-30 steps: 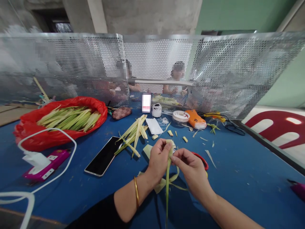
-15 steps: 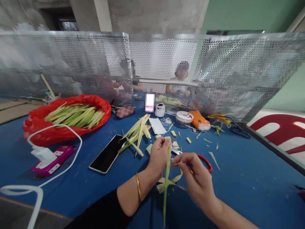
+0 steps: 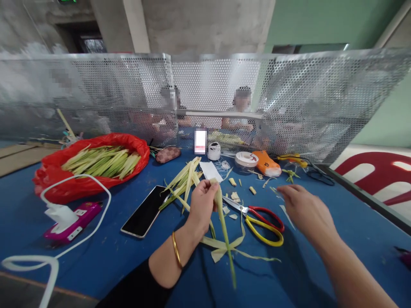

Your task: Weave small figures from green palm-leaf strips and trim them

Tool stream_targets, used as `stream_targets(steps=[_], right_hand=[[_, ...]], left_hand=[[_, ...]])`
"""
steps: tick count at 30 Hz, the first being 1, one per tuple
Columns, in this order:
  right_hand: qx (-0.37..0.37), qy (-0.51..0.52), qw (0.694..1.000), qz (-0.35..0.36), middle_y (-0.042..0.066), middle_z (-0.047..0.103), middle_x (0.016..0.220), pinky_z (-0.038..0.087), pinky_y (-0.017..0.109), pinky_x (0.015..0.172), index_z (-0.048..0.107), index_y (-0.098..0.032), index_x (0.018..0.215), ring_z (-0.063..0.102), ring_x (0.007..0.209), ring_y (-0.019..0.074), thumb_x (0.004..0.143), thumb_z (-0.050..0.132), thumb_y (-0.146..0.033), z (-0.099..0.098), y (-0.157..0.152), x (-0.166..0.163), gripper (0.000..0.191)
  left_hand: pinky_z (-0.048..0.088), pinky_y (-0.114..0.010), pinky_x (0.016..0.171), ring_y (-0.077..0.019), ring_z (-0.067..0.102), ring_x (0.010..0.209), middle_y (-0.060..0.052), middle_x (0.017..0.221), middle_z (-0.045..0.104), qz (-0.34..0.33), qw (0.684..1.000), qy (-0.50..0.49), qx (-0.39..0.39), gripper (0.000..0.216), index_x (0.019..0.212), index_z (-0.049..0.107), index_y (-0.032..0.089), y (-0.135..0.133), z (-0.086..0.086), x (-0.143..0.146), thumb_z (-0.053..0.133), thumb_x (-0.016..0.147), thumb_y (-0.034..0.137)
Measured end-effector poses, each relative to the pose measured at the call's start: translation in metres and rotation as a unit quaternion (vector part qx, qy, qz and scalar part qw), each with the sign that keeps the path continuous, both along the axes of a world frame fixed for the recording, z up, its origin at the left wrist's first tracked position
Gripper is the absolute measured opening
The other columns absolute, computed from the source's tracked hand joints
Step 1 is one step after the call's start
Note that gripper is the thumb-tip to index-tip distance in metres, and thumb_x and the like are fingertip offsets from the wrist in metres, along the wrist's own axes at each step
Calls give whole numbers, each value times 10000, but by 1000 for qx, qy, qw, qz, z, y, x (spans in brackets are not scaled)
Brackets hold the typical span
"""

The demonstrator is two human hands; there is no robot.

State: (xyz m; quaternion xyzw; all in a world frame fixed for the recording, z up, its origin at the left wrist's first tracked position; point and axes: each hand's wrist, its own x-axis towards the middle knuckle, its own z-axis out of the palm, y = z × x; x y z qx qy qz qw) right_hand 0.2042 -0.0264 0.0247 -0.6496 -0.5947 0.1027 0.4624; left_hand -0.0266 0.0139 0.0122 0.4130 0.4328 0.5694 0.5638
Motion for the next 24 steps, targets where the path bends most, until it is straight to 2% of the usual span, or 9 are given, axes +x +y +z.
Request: stream_targets(steps=[2, 4, 7, 9, 12, 15, 17, 20, 24], right_hand=[[29, -9, 999, -30, 132, 680, 1061, 418, 470, 888, 692, -216, 777, 570, 1062, 346, 761, 635, -414, -2, 4, -4, 207], [-25, 109, 990, 83, 98, 697, 1057, 446, 435, 890, 685, -233, 966, 603, 1047, 297, 816, 563, -461, -1, -1, -27, 299], [-188, 262, 893, 314, 49, 710, 873, 513, 339, 712, 624, -230, 1083, 671, 801, 219, 777, 620, -502, 1, -15, -73, 410], [-259, 275, 861, 341, -15, 628, 629, 437, 248, 475, 638, -208, 957, 553, 467, 124, 781, 626, -500, 2, -19, -91, 341], [-203, 238, 909, 276, -77, 414, 460, 211, 199, 375, 625, -189, 748, 297, 368, 60, 814, 581, -525, 3, -13, -85, 345], [-126, 187, 956, 190, -79, 336, 461, 189, 215, 398, 615, -186, 706, 266, 407, 75, 825, 556, -531, 1, -2, -57, 370], [-74, 140, 981, 115, -67, 365, 474, 248, 225, 426, 626, -189, 747, 318, 426, 92, 852, 515, -506, -4, 4, -40, 351], [-34, 1, 999, 38, -19, 526, 544, 352, 250, 512, 654, -199, 786, 480, 506, 141, 849, 494, -453, -12, 7, -24, 306], [-24, -90, 996, 7, 23, 679, 691, 423, 267, 574, 644, -213, 957, 624, 609, 192, 827, 478, -383, -18, 7, -21, 270]], left_hand=[[343, -176, 361, -63, 431, 399, 64, 542, 504, -5, 999, 18, 29, 220, 742, 546, 176, -4, 8, -3, 668, 723, 358], [400, -182, 391, -83, 496, 448, 44, 576, 552, -11, 998, 25, 49, 206, 757, 556, 175, -9, 12, -4, 669, 722, 343], [447, -196, 425, -107, 555, 498, 27, 604, 587, -7, 998, 21, 59, 207, 752, 560, 174, -10, 14, -5, 684, 707, 333], [449, -198, 435, -107, 565, 490, 19, 614, 604, 22, 998, 17, 58, 206, 753, 563, 171, -6, 16, -10, 687, 702, 327], [434, -201, 443, -120, 594, 491, -1, 637, 637, 86, 994, 27, 54, 177, 782, 579, 174, 7, 22, -25, 650, 727, 327], [459, -238, 504, -158, 647, 572, -53, 765, 697, 11, 985, 147, 87, 121, 807, 648, 184, 16, 25, -42, 592, 756, 278], [484, -274, 599, -182, 661, 634, -58, 805, 716, -76, 940, 286, 172, 137, 790, 704, 211, 17, 21, -50, 602, 705, 177], [461, -346, 815, -217, 652, 743, -34, 728, 707, -200, 790, 502, 289, 271, 668, 706, 248, 13, 10, -52, 619, 564, 14], [320, -432, 991, -215, 629, 778, -39, 666, 676, -242, 613, 700, 274, 195, 578, 642, 195, 11, 4, -46, 621, 607, 4]])
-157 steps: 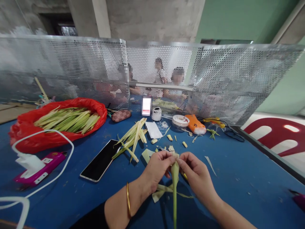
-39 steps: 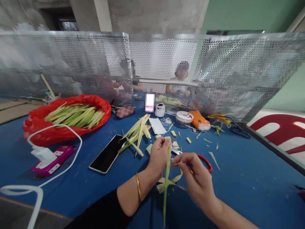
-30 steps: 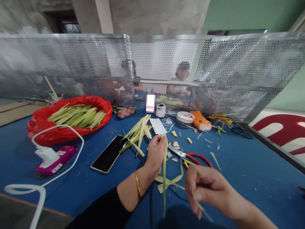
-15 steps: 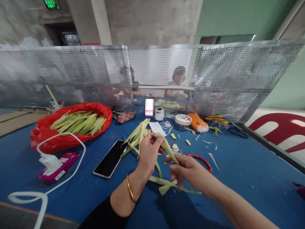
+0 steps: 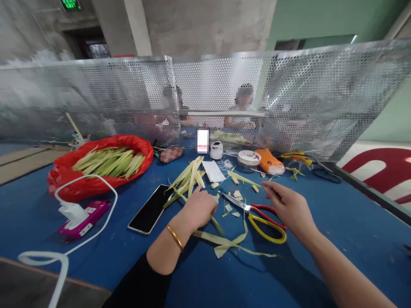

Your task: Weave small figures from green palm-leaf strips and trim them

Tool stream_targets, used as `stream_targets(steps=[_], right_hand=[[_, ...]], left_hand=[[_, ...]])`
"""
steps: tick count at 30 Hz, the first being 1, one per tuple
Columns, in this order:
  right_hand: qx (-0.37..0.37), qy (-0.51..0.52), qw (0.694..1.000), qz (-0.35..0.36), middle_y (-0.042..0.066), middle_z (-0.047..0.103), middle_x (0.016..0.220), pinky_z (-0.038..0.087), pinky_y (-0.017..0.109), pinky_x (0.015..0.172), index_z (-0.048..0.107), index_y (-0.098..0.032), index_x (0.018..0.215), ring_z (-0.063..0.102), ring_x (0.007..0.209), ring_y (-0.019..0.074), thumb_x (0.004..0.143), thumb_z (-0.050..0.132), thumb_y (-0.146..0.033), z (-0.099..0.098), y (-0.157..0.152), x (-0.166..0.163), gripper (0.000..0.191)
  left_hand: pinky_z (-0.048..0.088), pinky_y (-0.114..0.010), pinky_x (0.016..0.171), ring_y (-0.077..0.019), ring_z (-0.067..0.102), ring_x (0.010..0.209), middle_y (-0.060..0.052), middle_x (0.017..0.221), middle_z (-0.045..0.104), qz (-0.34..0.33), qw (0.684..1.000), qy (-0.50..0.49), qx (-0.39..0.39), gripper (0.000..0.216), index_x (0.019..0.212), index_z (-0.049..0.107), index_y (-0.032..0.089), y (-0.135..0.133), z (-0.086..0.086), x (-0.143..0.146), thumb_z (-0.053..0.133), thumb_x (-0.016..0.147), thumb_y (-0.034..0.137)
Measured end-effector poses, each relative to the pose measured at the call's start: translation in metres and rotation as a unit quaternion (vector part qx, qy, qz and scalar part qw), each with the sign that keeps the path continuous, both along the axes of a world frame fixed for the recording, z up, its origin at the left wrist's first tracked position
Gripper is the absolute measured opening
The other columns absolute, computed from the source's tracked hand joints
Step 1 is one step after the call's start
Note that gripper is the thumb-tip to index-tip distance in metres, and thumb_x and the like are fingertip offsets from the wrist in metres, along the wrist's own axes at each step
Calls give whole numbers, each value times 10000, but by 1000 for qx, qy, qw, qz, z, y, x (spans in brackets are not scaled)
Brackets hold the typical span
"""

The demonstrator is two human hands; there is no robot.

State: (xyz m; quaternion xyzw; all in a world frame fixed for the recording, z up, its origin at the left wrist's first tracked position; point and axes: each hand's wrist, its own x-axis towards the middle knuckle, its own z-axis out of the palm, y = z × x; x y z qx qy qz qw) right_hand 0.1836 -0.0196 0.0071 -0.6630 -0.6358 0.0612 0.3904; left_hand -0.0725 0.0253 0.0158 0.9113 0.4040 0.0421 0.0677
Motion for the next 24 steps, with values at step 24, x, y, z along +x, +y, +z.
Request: stream_targets(steps=[24], right_hand=[[-126, 461, 848, 231, -44, 590, 609, 424, 207, 539, 652, -172, 904, 504, 519, 76, 711, 743, -295, 5, -14, -34, 246]], left_hand=[[242, -162, 360, -34, 437, 349, -28, 703, 675, 125, 746, -479, -445, 222, 803, 488, 173, -47, 10, 51, 567, 831, 378]])
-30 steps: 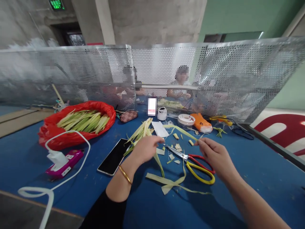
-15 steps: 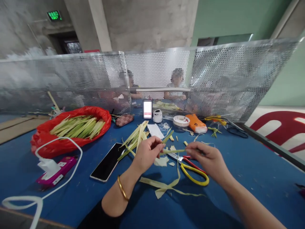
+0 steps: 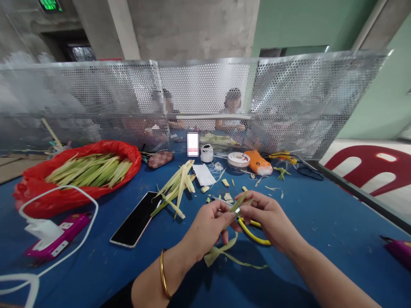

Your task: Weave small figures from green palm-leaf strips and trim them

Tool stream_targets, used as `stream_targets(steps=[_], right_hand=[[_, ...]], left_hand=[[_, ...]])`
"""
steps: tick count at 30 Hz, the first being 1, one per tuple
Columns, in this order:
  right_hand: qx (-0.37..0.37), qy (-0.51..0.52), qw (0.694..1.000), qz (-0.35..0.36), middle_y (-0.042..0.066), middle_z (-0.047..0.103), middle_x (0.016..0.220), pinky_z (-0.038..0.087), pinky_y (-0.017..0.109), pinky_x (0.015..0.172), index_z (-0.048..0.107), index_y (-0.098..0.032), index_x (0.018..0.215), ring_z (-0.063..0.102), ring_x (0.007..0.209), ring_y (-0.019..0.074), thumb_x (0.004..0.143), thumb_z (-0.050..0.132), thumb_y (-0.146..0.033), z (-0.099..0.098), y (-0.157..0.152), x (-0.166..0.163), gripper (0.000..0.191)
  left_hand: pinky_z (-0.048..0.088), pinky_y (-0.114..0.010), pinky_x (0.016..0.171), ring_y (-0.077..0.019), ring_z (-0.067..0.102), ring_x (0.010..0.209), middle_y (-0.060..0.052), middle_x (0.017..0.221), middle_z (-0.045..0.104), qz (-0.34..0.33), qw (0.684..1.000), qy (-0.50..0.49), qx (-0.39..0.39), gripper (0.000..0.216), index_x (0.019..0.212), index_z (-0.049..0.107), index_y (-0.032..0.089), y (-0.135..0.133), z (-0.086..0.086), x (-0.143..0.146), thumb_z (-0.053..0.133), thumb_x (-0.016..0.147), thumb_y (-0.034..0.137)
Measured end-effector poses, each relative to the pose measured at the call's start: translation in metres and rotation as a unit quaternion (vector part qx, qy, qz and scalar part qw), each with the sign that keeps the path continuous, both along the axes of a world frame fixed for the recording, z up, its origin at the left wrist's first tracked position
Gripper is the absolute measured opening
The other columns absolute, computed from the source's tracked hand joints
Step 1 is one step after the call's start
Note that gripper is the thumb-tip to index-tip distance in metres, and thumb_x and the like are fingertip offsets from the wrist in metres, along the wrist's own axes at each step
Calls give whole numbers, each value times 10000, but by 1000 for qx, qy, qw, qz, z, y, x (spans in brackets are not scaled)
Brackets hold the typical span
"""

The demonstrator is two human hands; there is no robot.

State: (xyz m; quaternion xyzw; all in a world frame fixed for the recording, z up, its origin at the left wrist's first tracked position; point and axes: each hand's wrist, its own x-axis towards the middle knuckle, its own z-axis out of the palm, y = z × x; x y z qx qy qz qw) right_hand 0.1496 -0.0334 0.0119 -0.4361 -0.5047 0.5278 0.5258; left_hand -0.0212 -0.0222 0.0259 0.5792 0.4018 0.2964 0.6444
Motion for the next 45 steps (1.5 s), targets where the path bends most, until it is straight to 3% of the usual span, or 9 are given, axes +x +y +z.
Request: stream_targets(steps=[5, 14, 19, 26, 32, 37, 41, 43, 45], right_hand=[[-9, 13, 1000, -3, -11, 617, 645, 398, 206, 532, 697, -151, 793, 481, 521, 70, 727, 737, -329, -4, -3, -8, 194], [-8, 132, 968, -214, -43, 541, 509, 368, 173, 437, 646, -150, 648, 450, 452, 61, 554, 847, -363, 4, 15, 27, 307], [-12, 96, 972, -216, -50, 517, 486, 363, 188, 400, 593, -149, 578, 444, 409, 61, 543, 846, -370, 6, 20, 39, 337], [-8, 57, 981, -184, -50, 519, 503, 373, 210, 411, 611, -160, 655, 450, 412, 71, 627, 795, -392, 5, 18, 35, 298], [-29, 19, 997, -71, -20, 569, 531, 414, 225, 474, 584, -159, 604, 475, 450, 79, 671, 763, -430, 2, 7, 10, 332], [-12, -116, 993, 20, 2, 630, 633, 443, 248, 549, 636, -163, 753, 538, 531, 107, 753, 666, -480, 2, -4, 0, 319], [40, -362, 912, 190, -1, 676, 717, 416, 234, 543, 656, -204, 843, 590, 618, 146, 633, 794, -351, 2, -16, 5, 291], [57, -442, 863, 239, -16, 676, 670, 376, 217, 504, 667, -216, 794, 581, 572, 135, 651, 767, -214, 1, -21, 4, 174], [79, -474, 843, 242, -21, 670, 641, 358, 210, 494, 668, -217, 752, 566, 536, 119, 734, 635, -98, 1, -22, 1, 125]], left_hand=[[248, -159, 354, -34, 449, 356, -17, 699, 665, 2, 999, -22, -35, 251, 809, 487, 171, 3, -4, 1, 602, 813, 394], [334, -165, 403, -37, 500, 451, -66, 823, 678, -119, 979, -64, -153, 296, 966, 672, 109, 14, -5, -12, 614, 824, 362], [504, -254, 575, -148, 654, 618, -148, 921, 696, -128, 963, -94, -219, 449, 1046, 639, 75, 16, -13, -7, 428, 909, 447], [464, -217, 523, -70, 541, 476, -46, 745, 636, -170, 969, -65, -164, 299, 977, 674, 104, 14, -11, -7, 581, 838, 352], [472, -240, 554, -95, 558, 518, -49, 751, 628, -136, 975, -82, -156, 331, 953, 628, 127, 9, -10, -1, 547, 841, 428], [152, -170, 371, -23, 226, 372, 69, 527, 381, -71, 991, -40, -108, 244, 732, 553, 147, 15, -1, -10, 498, 867, 343], [149, -178, 391, -23, 254, 385, 65, 530, 396, 69, 998, -1, 11, 219, 714, 525, 157, 27, 17, -29, 455, 887, 272], [191, -175, 403, -26, 297, 393, 59, 522, 419, 80, 996, 27, 36, 221, 697, 525, 158, 31, 21, -33, 453, 882, 253], [268, -178, 431, -45, 410, 427, 33, 546, 496, 50, 996, 60, 36, 220, 684, 530, 159, 31, 18, -32, 451, 871, 245]])
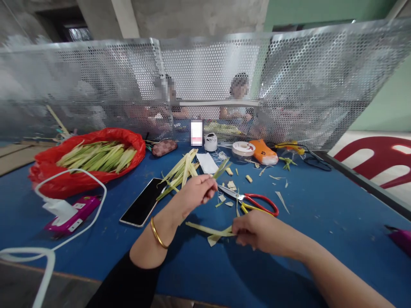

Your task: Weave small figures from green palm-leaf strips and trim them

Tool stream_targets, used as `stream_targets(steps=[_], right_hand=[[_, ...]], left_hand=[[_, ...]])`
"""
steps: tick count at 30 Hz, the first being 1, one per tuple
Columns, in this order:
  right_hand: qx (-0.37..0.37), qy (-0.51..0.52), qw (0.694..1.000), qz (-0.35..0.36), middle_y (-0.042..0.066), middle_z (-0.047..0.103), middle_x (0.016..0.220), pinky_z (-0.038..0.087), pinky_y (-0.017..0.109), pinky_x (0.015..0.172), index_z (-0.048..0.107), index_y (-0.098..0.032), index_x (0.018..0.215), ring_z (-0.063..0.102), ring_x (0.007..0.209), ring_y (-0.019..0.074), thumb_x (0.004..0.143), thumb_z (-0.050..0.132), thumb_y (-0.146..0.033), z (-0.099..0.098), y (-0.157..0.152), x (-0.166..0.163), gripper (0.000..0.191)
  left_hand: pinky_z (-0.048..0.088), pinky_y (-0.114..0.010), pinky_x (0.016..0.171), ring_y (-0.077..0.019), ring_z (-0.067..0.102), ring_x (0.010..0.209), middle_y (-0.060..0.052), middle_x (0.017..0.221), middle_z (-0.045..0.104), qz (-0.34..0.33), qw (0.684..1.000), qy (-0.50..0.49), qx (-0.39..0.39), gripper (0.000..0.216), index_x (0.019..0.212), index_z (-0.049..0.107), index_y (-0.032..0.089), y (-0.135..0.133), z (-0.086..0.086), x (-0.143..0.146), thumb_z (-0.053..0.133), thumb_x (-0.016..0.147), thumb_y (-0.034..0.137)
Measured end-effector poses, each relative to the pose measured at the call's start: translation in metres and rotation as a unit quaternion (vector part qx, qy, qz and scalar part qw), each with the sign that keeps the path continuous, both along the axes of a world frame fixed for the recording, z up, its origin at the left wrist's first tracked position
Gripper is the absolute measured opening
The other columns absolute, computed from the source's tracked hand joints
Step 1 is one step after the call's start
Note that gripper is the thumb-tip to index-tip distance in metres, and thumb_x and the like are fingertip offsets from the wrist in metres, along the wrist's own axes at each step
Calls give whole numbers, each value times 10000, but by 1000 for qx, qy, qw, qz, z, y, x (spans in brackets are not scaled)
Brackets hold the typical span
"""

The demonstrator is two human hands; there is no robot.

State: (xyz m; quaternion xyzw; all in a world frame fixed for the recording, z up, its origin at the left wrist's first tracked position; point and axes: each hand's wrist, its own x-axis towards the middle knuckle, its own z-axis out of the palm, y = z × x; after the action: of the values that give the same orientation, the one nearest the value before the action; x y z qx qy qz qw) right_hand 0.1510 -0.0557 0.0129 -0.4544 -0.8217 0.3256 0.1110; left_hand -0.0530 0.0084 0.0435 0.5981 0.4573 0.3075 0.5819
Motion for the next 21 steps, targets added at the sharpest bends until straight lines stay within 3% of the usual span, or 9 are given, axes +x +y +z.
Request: stream_targets(steps=[4, 10, 16, 21], right_hand=[[110, 17, 993, -26, 7, 664, 685, 404, 229, 577, 670, -210, 742, 585, 621, 137, 863, 481, -119, 6, 6, 2, 243], [185, 36, 982, -33, 23, 688, 828, 437, 227, 656, 716, -243, 836, 634, 741, 147, 910, 478, -190, 13, 10, 7, 255], [234, 9, 971, -53, 9, 676, 802, 413, 233, 647, 691, -225, 805, 619, 735, 145, 884, 529, -180, 9, 12, 6, 185], [287, -15, 956, -63, 11, 658, 751, 372, 246, 629, 670, -219, 786, 590, 678, 141, 885, 516, -175, 8, 15, 9, 189]], left_hand=[[433, -228, 575, -112, 617, 601, -40, 736, 664, -85, 995, 30, -44, 207, 704, 558, 152, -7, -22, 16, 469, 844, 275], [419, -220, 448, -121, 606, 454, -47, 710, 672, -128, 979, -25, -156, 325, 772, 542, 154, -15, -46, 33, 553, 790, 478], [391, -195, 362, -82, 517, 372, -36, 659, 661, -142, 969, -57, -196, 361, 760, 551, 150, -12, -45, 32, 632, 715, 499], [358, -189, 376, -65, 487, 388, -30, 657, 634, -160, 958, -76, -226, 334, 776, 574, 132, -11, -40, 28, 633, 741, 459]])
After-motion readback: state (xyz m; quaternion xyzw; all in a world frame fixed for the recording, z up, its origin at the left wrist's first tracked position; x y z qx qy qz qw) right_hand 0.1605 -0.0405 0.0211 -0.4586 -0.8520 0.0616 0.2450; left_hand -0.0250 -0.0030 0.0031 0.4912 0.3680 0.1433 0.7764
